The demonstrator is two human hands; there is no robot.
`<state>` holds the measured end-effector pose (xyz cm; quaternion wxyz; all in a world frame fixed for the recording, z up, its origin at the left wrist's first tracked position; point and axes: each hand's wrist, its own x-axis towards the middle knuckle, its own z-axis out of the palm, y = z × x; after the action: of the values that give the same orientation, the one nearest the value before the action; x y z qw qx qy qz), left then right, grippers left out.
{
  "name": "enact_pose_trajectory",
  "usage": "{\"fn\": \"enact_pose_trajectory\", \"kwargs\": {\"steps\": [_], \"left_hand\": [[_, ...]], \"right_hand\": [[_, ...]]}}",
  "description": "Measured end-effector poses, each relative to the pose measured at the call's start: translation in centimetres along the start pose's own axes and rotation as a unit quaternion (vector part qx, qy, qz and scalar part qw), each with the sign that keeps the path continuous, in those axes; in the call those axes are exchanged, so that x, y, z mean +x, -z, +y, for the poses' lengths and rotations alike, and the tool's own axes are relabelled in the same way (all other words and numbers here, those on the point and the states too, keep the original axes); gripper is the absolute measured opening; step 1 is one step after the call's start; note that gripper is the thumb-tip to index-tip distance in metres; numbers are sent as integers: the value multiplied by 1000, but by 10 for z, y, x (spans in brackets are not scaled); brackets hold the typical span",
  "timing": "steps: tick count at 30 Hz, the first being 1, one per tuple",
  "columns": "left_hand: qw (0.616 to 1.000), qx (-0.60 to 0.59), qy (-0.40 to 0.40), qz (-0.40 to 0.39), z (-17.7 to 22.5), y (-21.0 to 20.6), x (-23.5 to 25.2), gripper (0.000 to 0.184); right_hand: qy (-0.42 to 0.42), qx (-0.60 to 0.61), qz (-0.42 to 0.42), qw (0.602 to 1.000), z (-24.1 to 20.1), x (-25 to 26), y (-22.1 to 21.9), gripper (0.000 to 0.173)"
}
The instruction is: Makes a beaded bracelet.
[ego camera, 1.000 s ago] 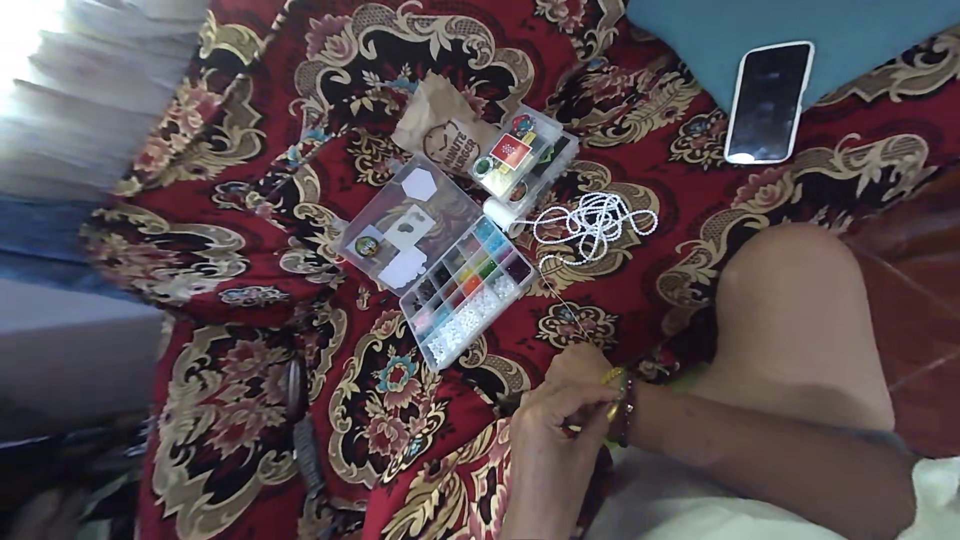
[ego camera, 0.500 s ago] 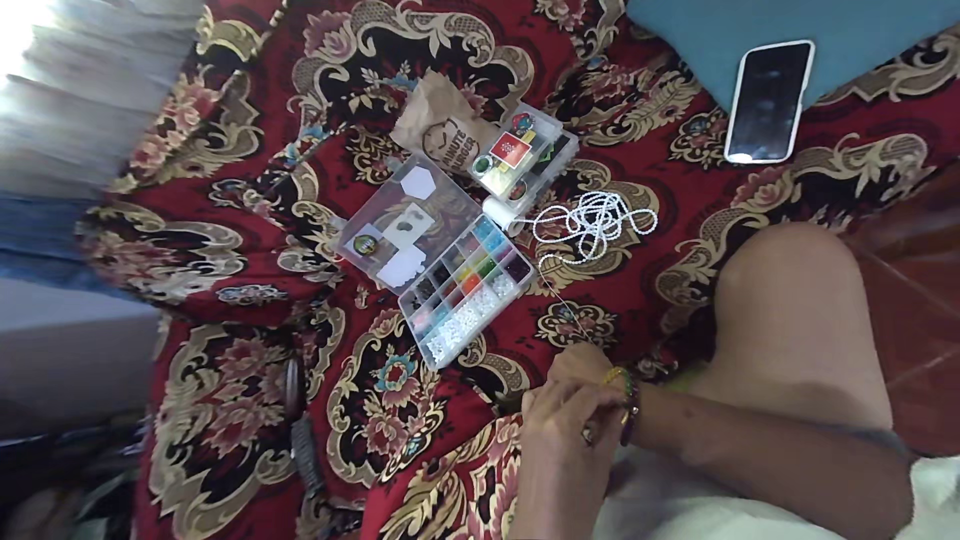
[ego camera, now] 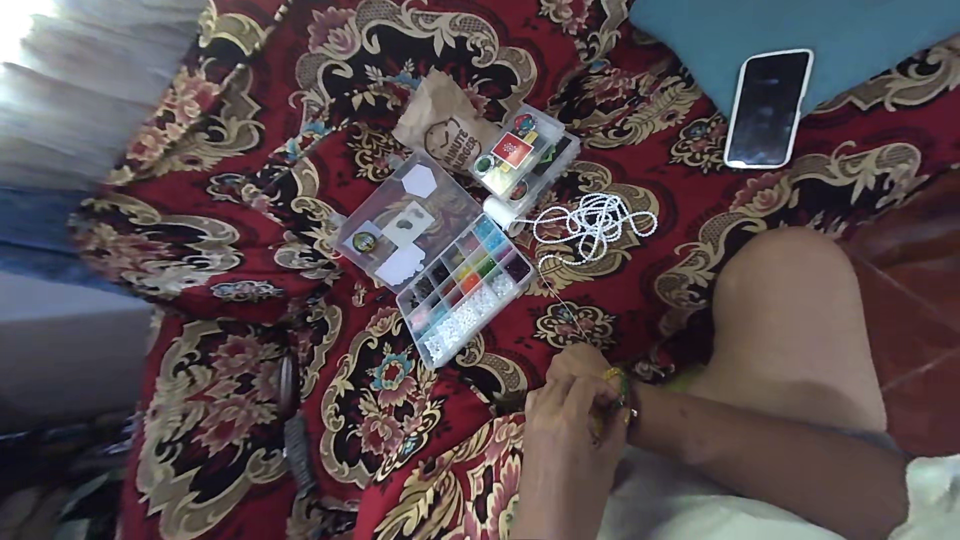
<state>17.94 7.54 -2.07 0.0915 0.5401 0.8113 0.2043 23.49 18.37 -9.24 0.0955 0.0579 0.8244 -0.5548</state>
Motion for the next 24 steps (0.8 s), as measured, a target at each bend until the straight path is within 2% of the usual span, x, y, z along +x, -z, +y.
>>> {"fn": "enact_pose_trajectory", "kwargs": {"steps": [2, 4, 6, 8, 9, 10, 13, 16, 19, 24], "left_hand": [[1000, -15, 6, 3, 1, 3, -1, 15], [999, -25, 19, 7, 1, 4, -2, 14], [999, -32, 39, 0, 2, 7, -2, 14], [999, -33, 43, -2, 1, 8, -3, 14], [999, -32, 41, 2, 0, 8, -4, 13], [999, -31, 35, 7, 0, 7, -4, 12], [999, -21, 15, 27, -2, 6, -5, 10], [999, -10, 7, 36, -1, 4, -5, 9], [999, -9, -5, 46, -2, 2, -5, 10], [996, 19, -26, 80, -3, -4, -5, 10]], "right_hand": [[-34, -87, -6, 996, -2, 34, -8, 34], [-133, -84, -81, 984, -28, 38, 9, 38], [-169, -71, -113, 977, -43, 33, 23, 37], [-169, -92, -112, 975, -54, 20, 26, 37], [-126, -104, -64, 984, -44, 21, 15, 33], [-101, -115, -50, 987, -38, 25, 10, 30], [-169, -98, -113, 974, -45, 39, 20, 34], [-122, -120, -83, 982, -45, 28, 19, 26], [-181, -94, -137, 969, -56, 32, 32, 36], [-189, -62, -94, 976, -29, 53, 8, 39]]}}
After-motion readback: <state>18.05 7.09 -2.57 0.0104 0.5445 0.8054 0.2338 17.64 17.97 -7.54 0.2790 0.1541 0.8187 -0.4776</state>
